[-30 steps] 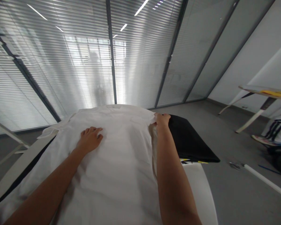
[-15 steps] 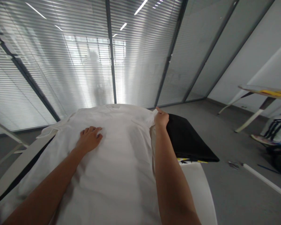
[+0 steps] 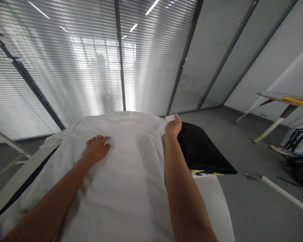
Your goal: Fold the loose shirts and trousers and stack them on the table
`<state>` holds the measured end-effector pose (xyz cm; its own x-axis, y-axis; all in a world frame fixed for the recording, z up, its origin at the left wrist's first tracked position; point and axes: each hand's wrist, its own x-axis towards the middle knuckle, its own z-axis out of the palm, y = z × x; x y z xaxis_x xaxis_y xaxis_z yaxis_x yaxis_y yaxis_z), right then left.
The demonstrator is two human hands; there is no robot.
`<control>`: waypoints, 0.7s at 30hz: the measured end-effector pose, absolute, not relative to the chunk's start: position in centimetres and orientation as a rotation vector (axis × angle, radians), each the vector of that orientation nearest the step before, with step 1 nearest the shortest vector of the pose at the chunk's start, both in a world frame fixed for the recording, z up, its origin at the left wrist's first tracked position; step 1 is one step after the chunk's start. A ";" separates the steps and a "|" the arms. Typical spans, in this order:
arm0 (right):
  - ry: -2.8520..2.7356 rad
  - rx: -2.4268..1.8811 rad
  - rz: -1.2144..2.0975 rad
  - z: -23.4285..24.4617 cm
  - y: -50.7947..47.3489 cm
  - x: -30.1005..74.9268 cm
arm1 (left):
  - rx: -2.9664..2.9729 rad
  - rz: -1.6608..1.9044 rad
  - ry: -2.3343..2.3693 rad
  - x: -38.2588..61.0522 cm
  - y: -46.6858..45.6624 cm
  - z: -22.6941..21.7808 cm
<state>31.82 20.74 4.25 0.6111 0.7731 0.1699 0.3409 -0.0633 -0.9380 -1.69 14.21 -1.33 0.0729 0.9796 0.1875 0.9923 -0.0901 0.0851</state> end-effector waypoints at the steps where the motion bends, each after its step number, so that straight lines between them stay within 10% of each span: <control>1: -0.968 -1.639 0.375 4.3 20.7 31.2 | -2.253 -0.301 -2.076 -1.7 14.2 -1.4; 11: -2.153 -1.188 1.094 2.3 20.4 27.3 | -2.240 -0.304 -2.056 -1.8 14.3 -1.6; 21: -2.219 -1.879 0.420 -1.2 21.9 27.2 | -2.243 -0.293 -2.063 -1.6 14.2 -1.2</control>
